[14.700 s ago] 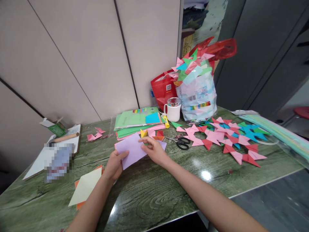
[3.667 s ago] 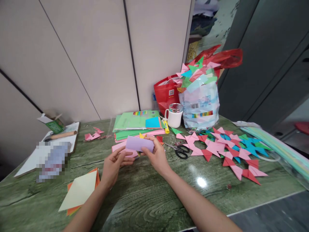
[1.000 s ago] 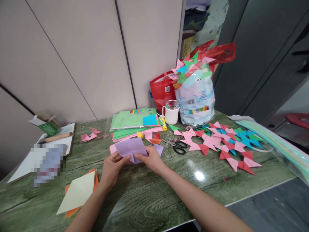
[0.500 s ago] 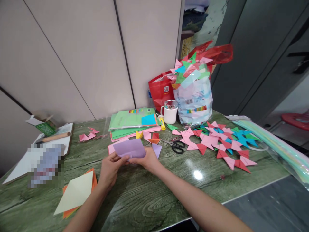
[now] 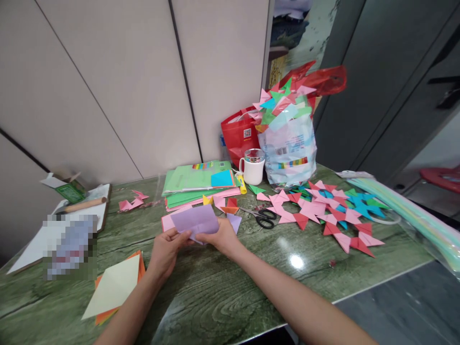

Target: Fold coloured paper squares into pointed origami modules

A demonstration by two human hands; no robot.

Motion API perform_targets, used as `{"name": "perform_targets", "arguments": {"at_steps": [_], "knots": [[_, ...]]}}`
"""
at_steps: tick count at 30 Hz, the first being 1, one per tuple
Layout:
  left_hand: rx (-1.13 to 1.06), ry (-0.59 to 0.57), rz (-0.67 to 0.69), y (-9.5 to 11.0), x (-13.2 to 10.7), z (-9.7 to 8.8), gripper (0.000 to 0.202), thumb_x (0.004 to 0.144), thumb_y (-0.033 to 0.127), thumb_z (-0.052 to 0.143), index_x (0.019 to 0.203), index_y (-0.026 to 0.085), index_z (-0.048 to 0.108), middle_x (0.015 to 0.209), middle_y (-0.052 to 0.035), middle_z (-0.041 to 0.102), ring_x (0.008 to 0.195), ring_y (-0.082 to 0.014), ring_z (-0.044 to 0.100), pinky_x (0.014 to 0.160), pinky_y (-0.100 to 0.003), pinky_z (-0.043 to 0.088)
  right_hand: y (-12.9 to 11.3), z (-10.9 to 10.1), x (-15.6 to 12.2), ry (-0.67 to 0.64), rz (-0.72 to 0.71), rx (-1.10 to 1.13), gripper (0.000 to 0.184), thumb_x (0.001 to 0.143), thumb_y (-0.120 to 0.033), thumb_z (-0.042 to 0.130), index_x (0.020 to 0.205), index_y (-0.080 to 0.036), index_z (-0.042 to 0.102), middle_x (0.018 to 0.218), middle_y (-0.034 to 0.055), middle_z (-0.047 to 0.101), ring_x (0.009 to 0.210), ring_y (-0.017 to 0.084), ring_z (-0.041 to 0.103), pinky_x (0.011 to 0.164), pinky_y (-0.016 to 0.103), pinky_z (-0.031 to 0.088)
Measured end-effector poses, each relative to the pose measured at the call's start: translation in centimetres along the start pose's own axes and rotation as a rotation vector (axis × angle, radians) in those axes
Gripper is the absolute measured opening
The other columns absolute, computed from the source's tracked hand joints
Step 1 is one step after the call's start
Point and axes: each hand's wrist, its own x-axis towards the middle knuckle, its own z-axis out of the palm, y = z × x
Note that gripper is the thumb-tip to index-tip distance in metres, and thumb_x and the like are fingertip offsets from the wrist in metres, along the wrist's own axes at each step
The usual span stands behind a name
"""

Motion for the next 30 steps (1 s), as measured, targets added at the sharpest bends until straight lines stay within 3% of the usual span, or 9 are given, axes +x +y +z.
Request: {"name": "perform_targets", "arguments": {"at_steps": [10,19,30], "knots": [[-0.035,0.058,-0.044,-0.15,0.01,0.18,0.026,0.049,0.026,0.078,0.067,0.009,0.068,0.056,-0.0018,0.067,0.052,-0.013,0.061,0.055,-0.024,0.052,-0.18,0.09,-0.09,0.005,-0.014,-0.005,0.033,0.05,-0.027,0.075,0.078,-0.013,0.065,0.071,0.0024,0.068,0.062,0.016,0.059,0.055,0.025,0.048],[-0.042,-0.034,-0.057,0.3,0.01,-0.16,0.026,0.053,0.029,0.077,0.068,0.009,0.069,0.063,-0.0052,0.07,0.058,-0.0159,0.064,0.062,-0.028,0.053,0.02,-0.09,0.05,0.015,-0.021,0.012,0.04,0.049,-0.028,0.076,0.085,-0.013,0.065,0.076,0.0034,0.069,0.065,0.018,0.061,0.059,0.027,0.05],[-0.023,0.063,-0.048,-0.06,0.14,0.06,0.026,0.05,0.032,0.077,0.054,0.011,0.063,0.048,0.0007,0.062,0.049,-0.0129,0.06,0.056,-0.027,0.053,-0.11,-0.09,-0.04,-0.006,0.001,0.03,0.039,0.048,-0.026,0.075,0.084,-0.013,0.063,0.073,0.0017,0.068,0.064,0.017,0.06,0.057,0.026,0.048]]}}
